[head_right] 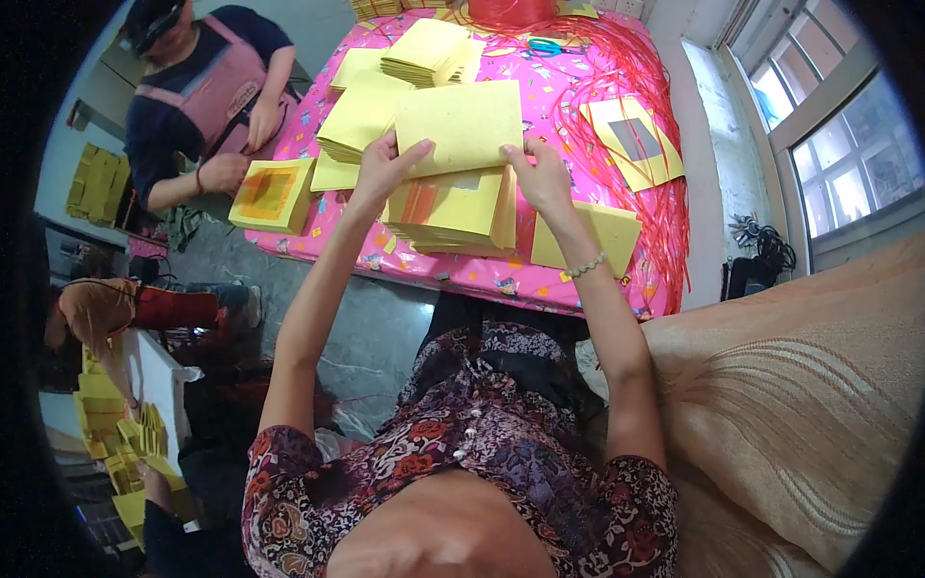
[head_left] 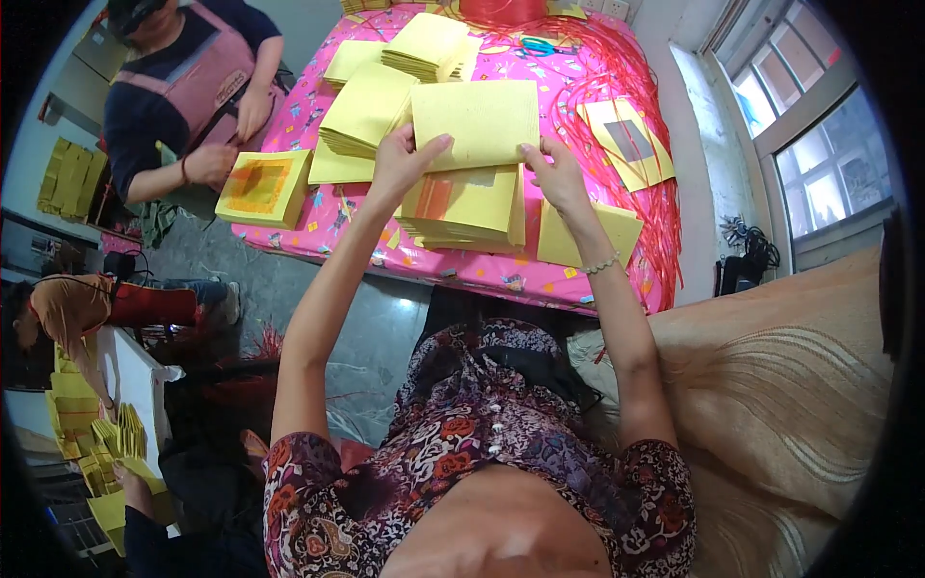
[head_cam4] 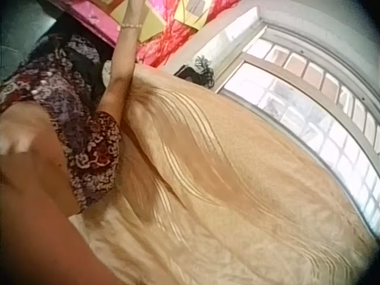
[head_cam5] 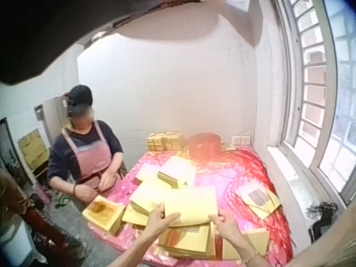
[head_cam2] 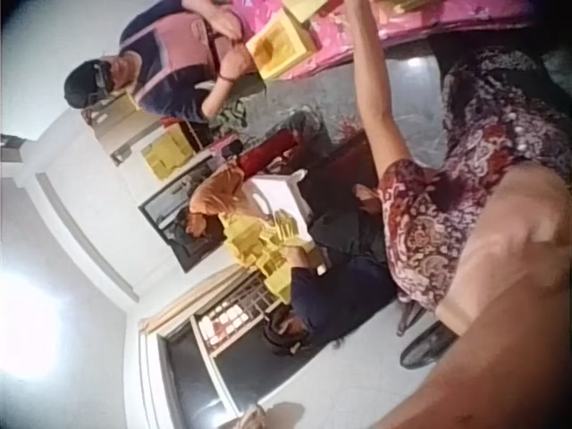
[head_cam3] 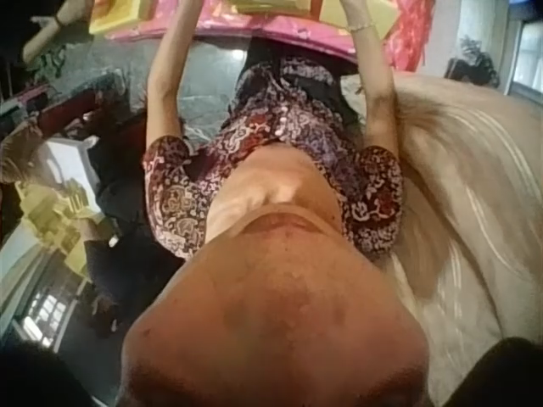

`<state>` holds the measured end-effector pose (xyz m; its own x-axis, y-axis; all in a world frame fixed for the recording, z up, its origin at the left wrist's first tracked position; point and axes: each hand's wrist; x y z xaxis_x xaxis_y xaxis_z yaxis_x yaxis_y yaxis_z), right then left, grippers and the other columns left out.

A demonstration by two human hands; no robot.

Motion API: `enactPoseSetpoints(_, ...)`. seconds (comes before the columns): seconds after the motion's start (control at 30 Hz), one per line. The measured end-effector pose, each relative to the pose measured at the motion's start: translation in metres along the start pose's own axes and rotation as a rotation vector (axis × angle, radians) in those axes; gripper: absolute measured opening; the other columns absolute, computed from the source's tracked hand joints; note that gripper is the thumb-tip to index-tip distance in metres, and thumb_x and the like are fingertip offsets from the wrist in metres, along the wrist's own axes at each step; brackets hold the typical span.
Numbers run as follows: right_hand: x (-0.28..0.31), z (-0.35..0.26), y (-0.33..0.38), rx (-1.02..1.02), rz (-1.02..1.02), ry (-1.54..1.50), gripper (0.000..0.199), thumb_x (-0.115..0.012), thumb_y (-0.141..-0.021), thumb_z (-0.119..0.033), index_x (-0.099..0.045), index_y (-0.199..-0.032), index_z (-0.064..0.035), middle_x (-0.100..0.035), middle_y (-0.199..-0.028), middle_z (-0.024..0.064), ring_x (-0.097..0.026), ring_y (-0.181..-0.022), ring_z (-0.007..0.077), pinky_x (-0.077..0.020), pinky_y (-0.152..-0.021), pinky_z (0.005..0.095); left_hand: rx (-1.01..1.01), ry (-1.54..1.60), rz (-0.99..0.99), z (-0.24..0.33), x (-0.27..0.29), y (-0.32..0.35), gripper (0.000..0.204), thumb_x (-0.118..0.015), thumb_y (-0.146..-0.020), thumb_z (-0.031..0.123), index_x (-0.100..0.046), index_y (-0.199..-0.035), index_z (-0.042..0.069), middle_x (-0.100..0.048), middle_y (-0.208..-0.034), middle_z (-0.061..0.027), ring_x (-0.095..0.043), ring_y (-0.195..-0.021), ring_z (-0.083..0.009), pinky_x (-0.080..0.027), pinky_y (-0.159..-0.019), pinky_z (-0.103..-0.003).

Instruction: Folding sheets of yellow joss paper into production-ready shapes.

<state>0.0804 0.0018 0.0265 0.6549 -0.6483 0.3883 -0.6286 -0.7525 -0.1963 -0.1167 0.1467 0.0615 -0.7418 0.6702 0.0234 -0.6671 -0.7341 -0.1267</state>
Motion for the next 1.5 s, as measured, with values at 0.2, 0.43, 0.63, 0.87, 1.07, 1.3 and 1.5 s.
enactPoseSetpoints(0.2, 0.027, -0.024, 0.034, -0.296, -0.281, -0.236, 0.025, -0.060, -0.093, -0.029, -0.058, -0.091, -0.0041, -0.062, -0.088, 0.0046, -0.066, -0.078, 0.0153, -0.0551, -0.066, 0.0279, 0.051, -0.136, 0.005, -0.007, -0.007, 0.045, 0.038, -0.073, -0.079, 0.024, -0.065, -0.107, -0.002, -0.071, -0.092, -0.0099, -0.065, -0.083, -0.0115, -0.051, -0.075, -0.026)
enactPoseSetpoints(0.43, 0.018, -0.003, 0.033, -0.247, -0.284, -0.502, 0.017, -0.059, -0.094, -0.018, -0.057, -0.086, -0.0039, -0.059, -0.082, 0.0023, -0.062, -0.073, 0.0102, -0.0546, -0.068, 0.0257, 0.179, -0.242, -0.021, -0.001, -0.002, 0.047, 0.047, -0.076, -0.077, 0.029, -0.062, -0.109, -0.001, -0.068, -0.089, -0.0088, -0.063, -0.078, -0.0141, -0.052, -0.074, -0.029)
enactPoseSetpoints(0.63, 0.028, -0.005, 0.047, 0.054, -0.190, -0.465, 0.018, -0.061, -0.091, -0.015, -0.054, -0.079, -0.0045, -0.051, -0.071, -0.0020, -0.052, -0.063, 0.0059, -0.0485, -0.061, 0.0239, 0.075, -0.295, -0.192, 0.056, 0.018, 0.025, 0.088, -0.085, -0.068, 0.033, -0.038, -0.135, 0.001, -0.056, -0.120, -0.0196, -0.055, -0.110, -0.0254, -0.048, -0.091, -0.037)
enactPoseSetpoints(0.87, 0.070, -0.068, 0.076, 0.552, -0.124, 0.061, 0.021, -0.064, -0.084, -0.011, -0.048, -0.083, 0.0021, -0.050, -0.079, 0.0111, -0.053, -0.067, 0.0207, -0.0453, -0.063, 0.0326, -0.147, -0.588, -0.670, 0.089, 0.006, 0.017, 0.104, -0.085, -0.066, 0.036, -0.026, -0.147, 0.008, -0.046, -0.137, -0.0183, -0.040, -0.130, -0.0264, -0.032, -0.108, -0.035)
enactPoseSetpoints(1.07, 0.095, -0.081, 0.090, 0.643, -0.147, 0.119, 0.020, -0.066, -0.081, -0.009, -0.050, -0.086, 0.0024, -0.051, -0.084, 0.0129, -0.056, -0.074, 0.0262, -0.0466, -0.066, 0.0351, -0.168, -0.399, -0.688, 0.092, -0.026, 0.040, 0.081, -0.079, -0.076, 0.026, -0.036, -0.140, 0.001, -0.054, -0.126, -0.0124, -0.047, -0.119, -0.0189, -0.037, -0.103, -0.033)
enactPoseSetpoints(1.3, 0.107, -0.089, 0.095, 0.621, -0.221, 0.181, 0.021, -0.067, -0.080, -0.007, -0.047, -0.081, 0.0009, -0.055, -0.092, 0.0136, -0.057, -0.083, 0.0264, -0.0461, -0.072, 0.0338, -0.211, -0.357, -0.541, 0.088, -0.041, 0.071, 0.052, -0.068, -0.085, 0.013, -0.044, -0.129, 0.000, -0.060, -0.112, -0.0129, -0.055, -0.106, -0.0182, -0.044, -0.093, -0.033)
enactPoseSetpoints(1.5, 0.107, -0.093, 0.097, 0.641, -0.250, 0.211, 0.020, -0.066, -0.081, -0.007, -0.048, -0.082, 0.0006, -0.055, -0.093, 0.0143, -0.057, -0.085, 0.0280, -0.0464, -0.074, 0.0344, -0.330, -0.494, -0.436, 0.077, -0.041, 0.076, 0.054, -0.068, -0.082, 0.011, -0.042, -0.127, -0.001, -0.061, -0.104, -0.0229, -0.060, -0.104, -0.0321, -0.045, -0.089, -0.037)
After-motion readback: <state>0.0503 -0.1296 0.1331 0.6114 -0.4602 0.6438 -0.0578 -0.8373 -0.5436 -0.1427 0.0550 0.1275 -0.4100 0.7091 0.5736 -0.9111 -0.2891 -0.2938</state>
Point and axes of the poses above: each hand's wrist, its own y-axis away from the middle knuckle, its own x-axis out of the back of the hand, z = x × y
